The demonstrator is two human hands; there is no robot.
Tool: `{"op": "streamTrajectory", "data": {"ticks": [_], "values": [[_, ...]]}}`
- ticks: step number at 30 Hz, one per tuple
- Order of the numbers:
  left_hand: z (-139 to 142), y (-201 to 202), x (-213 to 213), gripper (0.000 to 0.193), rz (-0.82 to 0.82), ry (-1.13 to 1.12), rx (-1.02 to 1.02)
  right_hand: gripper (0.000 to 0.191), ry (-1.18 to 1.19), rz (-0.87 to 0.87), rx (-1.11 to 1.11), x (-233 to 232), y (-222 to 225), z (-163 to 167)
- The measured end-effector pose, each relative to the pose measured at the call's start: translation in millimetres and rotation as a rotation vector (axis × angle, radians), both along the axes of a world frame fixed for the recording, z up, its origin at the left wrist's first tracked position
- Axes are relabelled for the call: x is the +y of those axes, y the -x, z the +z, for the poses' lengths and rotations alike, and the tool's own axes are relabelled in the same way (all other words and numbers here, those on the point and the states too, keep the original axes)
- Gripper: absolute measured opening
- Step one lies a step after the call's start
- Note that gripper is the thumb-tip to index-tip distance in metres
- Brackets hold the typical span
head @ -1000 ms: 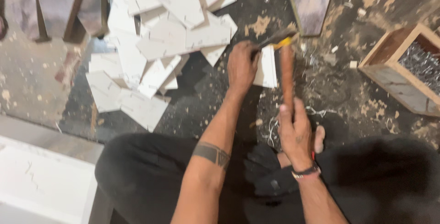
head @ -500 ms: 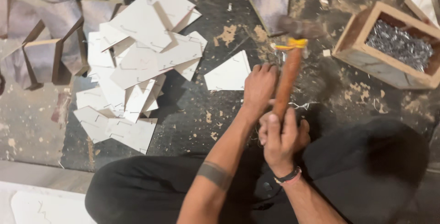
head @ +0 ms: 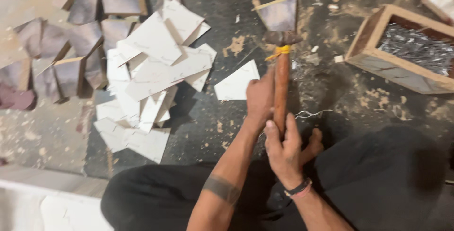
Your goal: The person sits on the floor and hammers nails into small white triangular wood pieces one at a time, taking nails from a wooden box of nails beside them and placing each finished piece onto a growing pile of completed pieces.
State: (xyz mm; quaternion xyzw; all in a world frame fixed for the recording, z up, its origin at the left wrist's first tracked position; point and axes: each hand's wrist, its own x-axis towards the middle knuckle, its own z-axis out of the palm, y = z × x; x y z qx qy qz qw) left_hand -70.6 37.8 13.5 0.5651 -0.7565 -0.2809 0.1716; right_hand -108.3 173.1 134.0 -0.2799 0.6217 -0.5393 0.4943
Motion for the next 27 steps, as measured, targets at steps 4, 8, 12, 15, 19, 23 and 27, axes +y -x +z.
{"op": "streamTrajectory", "data": {"ticks": [4,8,12,15,19,23,27], "values": [[30.2,-62.9,1.0,0.026,0.345,-0.033,0.318,0.025,0.01,0.023,-0.031,-5.4,-3.3,-2.3],[30.2,-107.6,-13.7,0.025,0.5,-0.073,0.714,0.026,-0.033,0.09,0.011,-9.8,-6.2,-5.4],[15.7,-117.8,-12.3,0.021,0.626,-0.129,0.452,0.031,-0.095,0.129,0.024,-10.3,-7.1,-7.0],[7.0,-115.8,-4.9,0.016,0.537,0.11,0.413,0.032,-0.079,0.152,0.029,-9.6,-6.6,-7.7],[0.9,-114.4,-3.4,0.021,0.575,0.055,0.378,0.032,-0.103,0.162,0.037,-10.7,-6.8,-8.8],[-3.3,-113.1,-4.8,0.02,0.622,0.044,0.371,0.032,-0.118,0.183,0.055,-11.6,-8.3,-9.8],[-6.6,-112.4,-3.5,0.022,0.609,0.06,0.331,0.032,-0.128,0.212,0.093,-10.7,-9.3,-12.3]]}}
